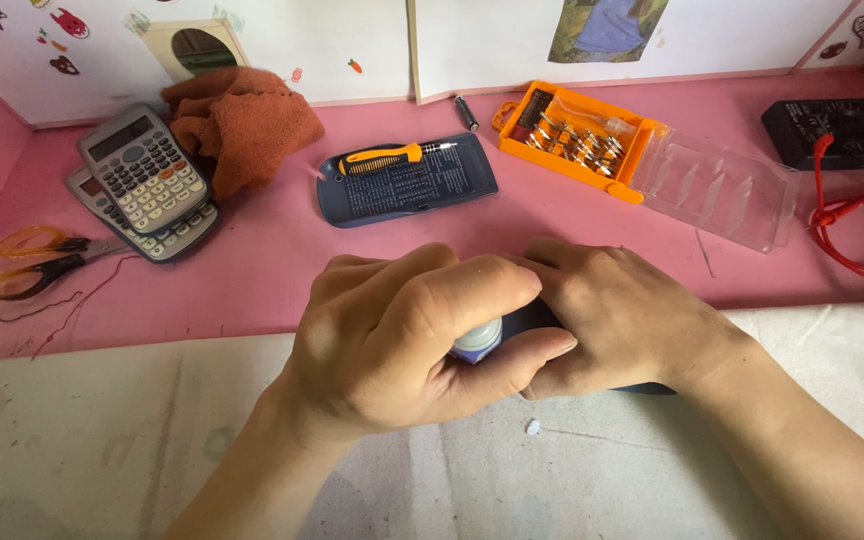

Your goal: Disassembling a scientific calculator by removing screws with a precision screwdriver and prying the case open.

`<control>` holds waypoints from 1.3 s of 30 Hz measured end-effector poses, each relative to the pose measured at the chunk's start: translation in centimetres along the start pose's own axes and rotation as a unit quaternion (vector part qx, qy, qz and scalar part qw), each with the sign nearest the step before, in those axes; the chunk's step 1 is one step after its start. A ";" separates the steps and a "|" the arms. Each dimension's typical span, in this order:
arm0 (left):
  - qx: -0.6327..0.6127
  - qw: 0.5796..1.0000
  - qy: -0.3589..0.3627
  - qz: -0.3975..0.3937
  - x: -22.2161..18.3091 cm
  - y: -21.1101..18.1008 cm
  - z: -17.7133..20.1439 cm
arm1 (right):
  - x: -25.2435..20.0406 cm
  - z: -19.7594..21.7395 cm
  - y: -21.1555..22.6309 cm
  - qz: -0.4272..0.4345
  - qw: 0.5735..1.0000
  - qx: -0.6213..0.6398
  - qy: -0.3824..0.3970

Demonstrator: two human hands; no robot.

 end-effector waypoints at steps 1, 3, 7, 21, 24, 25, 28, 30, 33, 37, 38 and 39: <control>-0.001 1.000 0.000 0.000 0.0 0.0 0.0 | 0.0 0.1 0.1 -0.001 1.000 0.000 0.000; 0.005 1.000 0.009 -0.002 0.0 -0.1 -0.1 | -0.1 0.3 0.2 -0.006 1.000 0.005 0.010; -0.001 1.000 0.011 -0.006 0.2 -0.1 -0.1 | 0.0 0.1 0.0 -0.007 1.000 0.011 0.008; -0.098 0.994 0.030 0.038 0.6 -0.3 -0.6 | 0.2 -0.3 -0.9 -0.003 0.999 0.035 -0.016; -0.107 0.992 0.040 0.044 0.5 -0.4 -0.8 | 0.4 -1.1 -1.6 -0.025 1.000 0.000 -0.007; -0.108 0.992 0.040 0.044 0.5 -0.4 -0.9 | 0.4 -1.0 -1.5 -0.026 1.000 0.000 -0.007; -0.123 0.990 0.038 0.053 0.4 -0.4 -1.0 | 0.3 -0.8 -1.3 -0.020 1.000 0.010 -0.010; -0.121 0.991 0.038 0.047 0.4 -0.5 -1.0 | 0.3 -0.7 -1.2 0.001 1.000 0.014 -0.027; -0.121 0.991 0.037 0.047 0.3 -0.3 -1.0 | 0.3 -0.7 -1.2 -0.012 0.999 0.015 -0.028; -0.129 0.989 0.032 0.061 -0.1 -0.2 -1.2 | 0.2 -0.4 -0.9 -0.020 1.000 -0.006 -0.012; -0.120 0.990 0.033 0.060 -0.2 -0.2 -1.3 | 0.2 -0.3 -0.8 -0.016 1.000 0.002 -0.016; -0.112 0.991 0.034 0.060 -0.4 -0.2 -1.3 | 0.1 -0.3 -0.7 -0.013 1.000 0.009 -0.020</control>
Point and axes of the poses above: each hand's wrist, its own x-axis towards the middle knuckle, its own z-axis out of the back of the hand, y = z × x, the point moved 4 cm from there along x, towards the middle knuckle, and after that the axes turned 14 degrees about -z, right-handed, at the moved point
